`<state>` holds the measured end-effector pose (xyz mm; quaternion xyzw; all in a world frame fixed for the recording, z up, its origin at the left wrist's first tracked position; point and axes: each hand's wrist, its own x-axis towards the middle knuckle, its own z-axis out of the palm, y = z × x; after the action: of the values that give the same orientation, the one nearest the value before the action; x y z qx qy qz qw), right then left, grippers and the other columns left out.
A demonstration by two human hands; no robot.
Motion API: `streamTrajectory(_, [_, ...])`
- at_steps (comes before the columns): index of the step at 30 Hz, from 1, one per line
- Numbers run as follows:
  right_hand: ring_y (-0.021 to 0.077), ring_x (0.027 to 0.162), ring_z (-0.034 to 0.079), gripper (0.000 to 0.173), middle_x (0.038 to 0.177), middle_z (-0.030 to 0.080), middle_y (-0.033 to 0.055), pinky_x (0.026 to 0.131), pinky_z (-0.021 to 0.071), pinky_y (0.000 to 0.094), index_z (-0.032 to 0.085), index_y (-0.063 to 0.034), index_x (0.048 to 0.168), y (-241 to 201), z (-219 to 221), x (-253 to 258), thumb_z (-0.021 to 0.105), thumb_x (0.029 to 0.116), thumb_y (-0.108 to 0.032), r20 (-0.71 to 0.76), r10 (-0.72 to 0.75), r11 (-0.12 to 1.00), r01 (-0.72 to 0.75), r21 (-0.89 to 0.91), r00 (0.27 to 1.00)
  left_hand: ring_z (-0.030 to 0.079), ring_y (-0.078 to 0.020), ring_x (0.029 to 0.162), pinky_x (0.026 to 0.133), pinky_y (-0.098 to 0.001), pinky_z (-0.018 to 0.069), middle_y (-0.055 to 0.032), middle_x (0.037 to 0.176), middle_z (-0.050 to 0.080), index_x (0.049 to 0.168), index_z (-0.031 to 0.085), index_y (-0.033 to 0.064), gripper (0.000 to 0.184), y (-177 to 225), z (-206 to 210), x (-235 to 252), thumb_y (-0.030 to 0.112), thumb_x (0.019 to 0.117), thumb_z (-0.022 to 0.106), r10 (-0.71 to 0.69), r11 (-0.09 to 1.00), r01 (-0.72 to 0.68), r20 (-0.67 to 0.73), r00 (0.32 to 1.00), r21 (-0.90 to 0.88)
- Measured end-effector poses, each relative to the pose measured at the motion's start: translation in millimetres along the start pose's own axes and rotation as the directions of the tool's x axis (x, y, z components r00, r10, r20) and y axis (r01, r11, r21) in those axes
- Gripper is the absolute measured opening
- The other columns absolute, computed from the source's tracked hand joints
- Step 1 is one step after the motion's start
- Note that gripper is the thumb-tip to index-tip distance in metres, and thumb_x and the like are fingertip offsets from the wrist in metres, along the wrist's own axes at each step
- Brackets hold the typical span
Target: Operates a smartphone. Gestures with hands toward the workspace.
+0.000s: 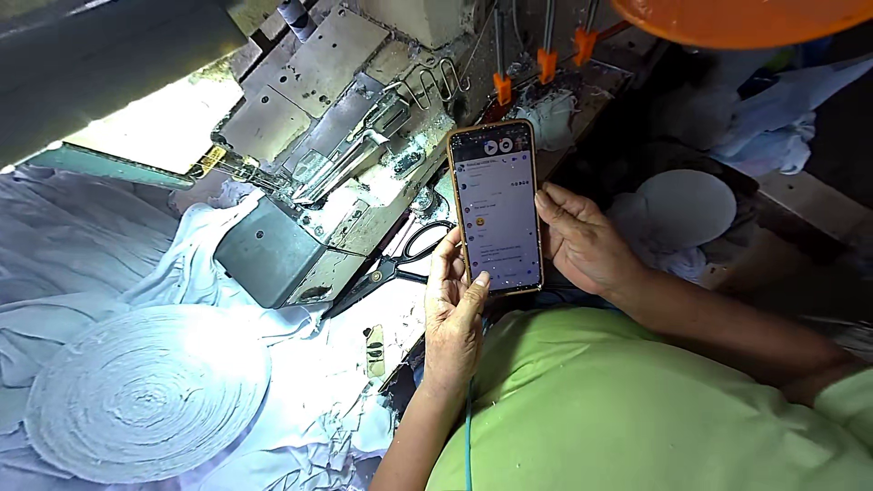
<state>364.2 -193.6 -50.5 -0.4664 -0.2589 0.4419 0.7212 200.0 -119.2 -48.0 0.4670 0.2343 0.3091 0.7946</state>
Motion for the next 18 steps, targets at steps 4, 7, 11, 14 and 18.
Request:
streamTrajectory(4, [0.0072,0.095,0.072,0.031,0.107,0.072,0.0003,0.082,0.0622,0.0268,0.061,-0.0102,0.122,0.6,-1.7,-0.4,0.032,0.1126,-0.018,-0.004,0.008,1.0,-0.008,0.002,1.0,0.067,-0.0147,0.109,0.096,-0.0355,0.0564,-0.0064,0.13,0.062,0.146,0.041,0.0091,0.053,-1.9,-0.3,1.5,-0.006,0.095,0.044,-0.01,1.0,0.01,0.005,1.0,-0.009])
streamTrajectory(7, [0.007,0.094,0.072,0.031,0.107,0.072,-0.0001,0.082,0.0623,0.0265,0.061,-0.0107,0.122,0.0,-1.5,-0.3,0.032,0.1127,-0.018,-0.017,0.015,1.0,-0.015,-0.002,1.0,0.067,-0.0147,0.109,0.096,-0.0354,0.0561,-0.0067,0.13,0.062,0.146,0.04,0.009,0.054,-2.2,-0.1,2.2,-0.006,0.0947,0.044,-0.015,1.0,0.015,0.001,1.0,-0.005])
streamTrajectory(11, [0.0061,0.096,0.071,0.031,0.109,0.071,-0.0013,0.083,0.0616,0.0259,0.061,-0.011,0.124,0.2,-0.6,-0.3,0.033,0.1129,-0.019,-0.032,0.02,1.0,-0.02,-0.021,0.999,0.068,-0.0134,0.107,0.093,-0.0334,0.0575,-0.0056,0.128,0.063,0.144,0.042,0.0105,0.052,-1.9,-0.1,2.1,-0.007,0.0955,0.043,-0.015,1.0,0.015,0.013,1.0,-0.022])
streamTrajectory(14, [0.0064,0.097,0.071,0.032,0.109,0.071,-0.0011,0.084,0.0616,0.0263,0.061,-0.0107,0.124,-0.4,-0.1,0.0,0.032,0.1128,-0.019,-0.028,0.026,1.0,-0.027,-0.011,0.999,0.068,-0.0135,0.107,0.093,-0.0332,0.0573,-0.0059,0.129,0.062,0.146,0.041,0.0105,0.052,-2.2,-0.7,1.9,-0.006,0.0962,0.043,-0.016,0.999,0.017,0.013,1.0,-0.03])
streamTrajectory(18, [0.0068,0.095,0.072,0.031,0.107,0.072,-0.0003,0.083,0.0619,0.0264,0.061,-0.01,0.124,0.9,0.6,0.6,0.033,0.1127,-0.017,-0.042,0.049,0.999,-0.049,0.003,0.998,0.068,-0.0141,0.107,0.094,-0.0339,0.0571,-0.0066,0.129,0.063,0.145,0.04,0.0093,0.052,-2.4,-1.5,2.0,-0.006,0.0958,0.042,-0.024,0.999,0.024,0.012,1.0,-0.038])
